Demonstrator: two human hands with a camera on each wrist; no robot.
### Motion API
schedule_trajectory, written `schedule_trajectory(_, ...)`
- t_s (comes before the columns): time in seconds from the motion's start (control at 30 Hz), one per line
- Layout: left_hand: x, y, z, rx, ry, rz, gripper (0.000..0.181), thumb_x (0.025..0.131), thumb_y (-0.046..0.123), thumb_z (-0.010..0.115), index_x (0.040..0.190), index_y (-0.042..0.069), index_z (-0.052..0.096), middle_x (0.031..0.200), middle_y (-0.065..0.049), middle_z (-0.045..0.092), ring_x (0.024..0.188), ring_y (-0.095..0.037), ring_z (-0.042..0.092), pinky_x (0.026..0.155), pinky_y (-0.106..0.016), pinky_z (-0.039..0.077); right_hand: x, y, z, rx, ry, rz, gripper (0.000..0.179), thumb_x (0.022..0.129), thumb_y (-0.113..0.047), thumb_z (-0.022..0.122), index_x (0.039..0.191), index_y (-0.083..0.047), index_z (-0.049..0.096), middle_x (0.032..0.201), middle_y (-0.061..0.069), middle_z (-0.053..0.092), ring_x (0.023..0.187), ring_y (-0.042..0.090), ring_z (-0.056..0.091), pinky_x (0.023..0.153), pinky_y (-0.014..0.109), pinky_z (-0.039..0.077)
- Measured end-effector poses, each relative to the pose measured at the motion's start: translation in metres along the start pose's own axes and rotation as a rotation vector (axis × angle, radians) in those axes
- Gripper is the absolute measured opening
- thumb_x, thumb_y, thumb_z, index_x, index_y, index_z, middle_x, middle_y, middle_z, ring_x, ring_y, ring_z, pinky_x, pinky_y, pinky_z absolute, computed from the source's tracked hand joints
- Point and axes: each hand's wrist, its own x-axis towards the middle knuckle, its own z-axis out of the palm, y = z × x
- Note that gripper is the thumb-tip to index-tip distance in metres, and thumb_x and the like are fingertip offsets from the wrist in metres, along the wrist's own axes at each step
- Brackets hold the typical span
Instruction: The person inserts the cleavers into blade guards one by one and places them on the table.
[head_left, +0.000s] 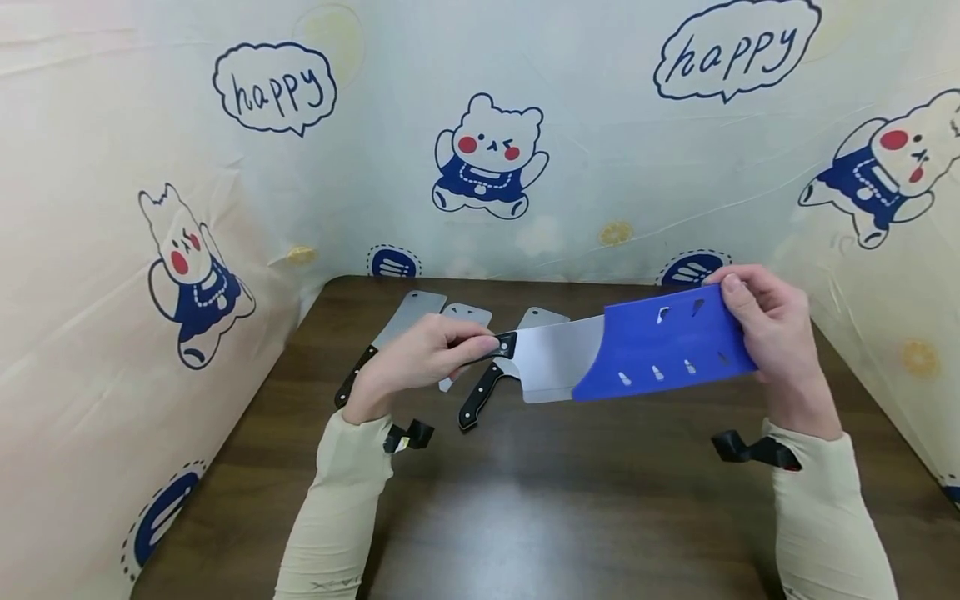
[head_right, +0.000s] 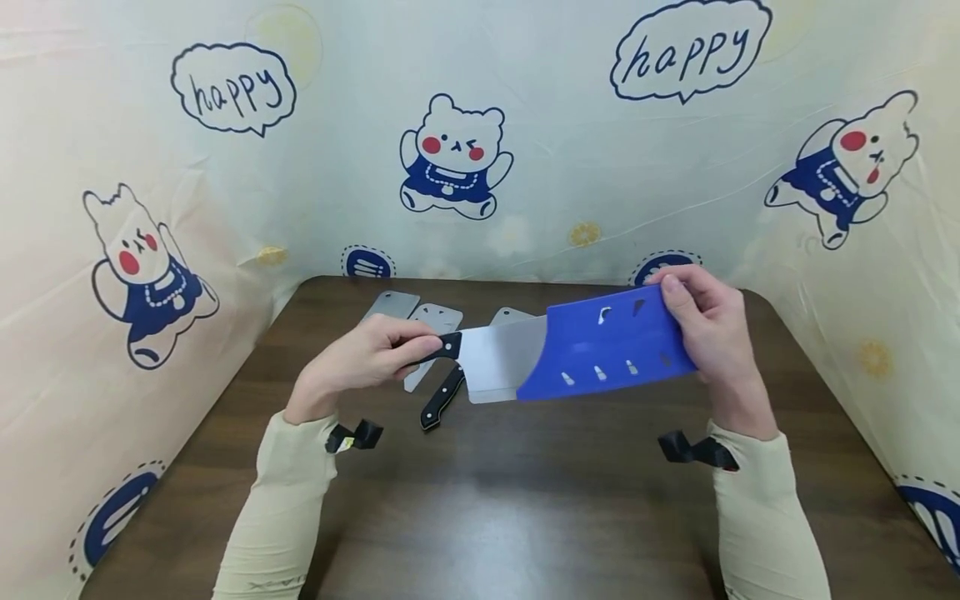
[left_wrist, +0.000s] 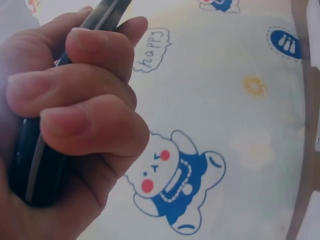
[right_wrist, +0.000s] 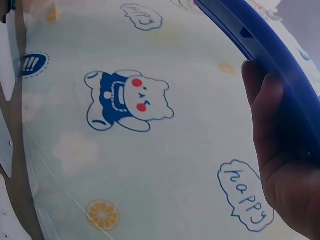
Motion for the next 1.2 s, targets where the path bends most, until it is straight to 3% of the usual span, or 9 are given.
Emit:
schedule_trajectory(0.1, 0.004, 0.001, 0.006, -0.01, 0.006, 0.014, 0.017, 0.101, 0.027, 0.055, 0.088, 0.023, 0.066, 0.054, 0.006, 0.048, 0.049, -0.012, 0.048, 0.048, -0.028, 0.038, -0.002, 0.001, 0.013, -0.036, -0.012, 0.041, 0.019, 0.102, -0.008, 0.049, 0.105, 0.001, 0.065, 0.077, 0.001, 0.066, 0.05, 0.011, 0.064, 0.039, 0.023, 0.047)
schedule_trajectory(0.23, 0.012, 0.002, 0.014, 0.014, -0.012, 0.019, 0.02, 0.102, 0.031, 0.053, 0.092, 0.021, 0.067, 0.055, 0.007, 0.047, 0.048, -0.011, 0.047, 0.05, -0.026, 0.038, -0.004, 0.005, 0.031, -0.208, -0.06, 0.09, 0.02, 0.103, -0.016, 0.048, 0.108, -0.001, 0.062, 0.08, -0.003, 0.063, 0.051, 0.012, 0.063, 0.042, 0.025, 0.048)
schedule_trajectory(0.33, 0.014, 0.002, 0.017, 0.029, -0.02, -0.008, 0.021, 0.102, 0.032, 0.053, 0.095, 0.02, 0.068, 0.055, 0.006, 0.047, 0.047, -0.01, 0.047, 0.049, -0.025, 0.037, -0.005, 0.009, 0.039, -0.323, -0.107, 0.118, 0.022, 0.104, -0.019, 0.045, 0.111, -0.002, 0.058, 0.084, -0.005, 0.061, 0.055, 0.013, 0.063, 0.045, 0.027, 0.051)
schedule_trajectory(0.47, 0.012, 0.001, 0.018, 0.017, -0.025, -0.047, 0.018, 0.101, 0.029, 0.055, 0.095, 0.019, 0.069, 0.054, 0.003, 0.048, 0.046, -0.013, 0.048, 0.048, -0.026, 0.037, -0.006, 0.013, 0.043, -0.353, -0.127, 0.176, 0.025, 0.104, -0.024, 0.045, 0.112, -0.004, 0.058, 0.088, -0.004, 0.06, 0.056, 0.016, 0.064, 0.046, 0.03, 0.052)
schedule_trajectory(0.77, 0.006, -0.005, 0.033, 0.098, -0.071, -0.085, 0.025, 0.102, 0.041, 0.051, 0.093, 0.02, 0.061, 0.057, 0.007, 0.048, 0.05, -0.008, 0.048, 0.054, -0.025, 0.039, -0.01, 0.021, 0.027, -0.48, -0.329, 0.345, 0.032, 0.102, -0.035, 0.05, 0.124, -0.012, 0.055, 0.117, 0.011, 0.055, 0.083, 0.028, 0.065, 0.064, 0.033, 0.058)
schedule_trajectory(1.03, -0.001, -0.017, 0.043, 0.145, -0.152, -0.156, 0.025, 0.1, 0.043, 0.053, 0.105, 0.021, 0.063, 0.066, 0.001, 0.059, 0.052, -0.006, 0.049, 0.052, -0.025, 0.038, -0.017, 0.044, 0.015, -0.499, -0.49, 0.409, 0.026, 0.101, -0.031, 0.055, 0.117, -0.012, 0.061, 0.106, 0.017, 0.063, 0.076, 0.025, 0.067, 0.063, 0.033, 0.058)
schedule_trajectory(1.2, 0.0, -0.023, 0.055, 0.126, -0.229, -0.201, 0.026, 0.1, 0.041, 0.054, 0.111, 0.019, 0.063, 0.066, 0.005, 0.056, 0.051, -0.006, 0.05, 0.05, -0.025, 0.039, -0.019, 0.055, 0.005, -0.553, -0.567, 0.441, 0.023, 0.1, -0.029, 0.055, 0.115, -0.013, 0.063, 0.106, 0.013, 0.062, 0.084, 0.024, 0.062, 0.067, 0.03, 0.055)
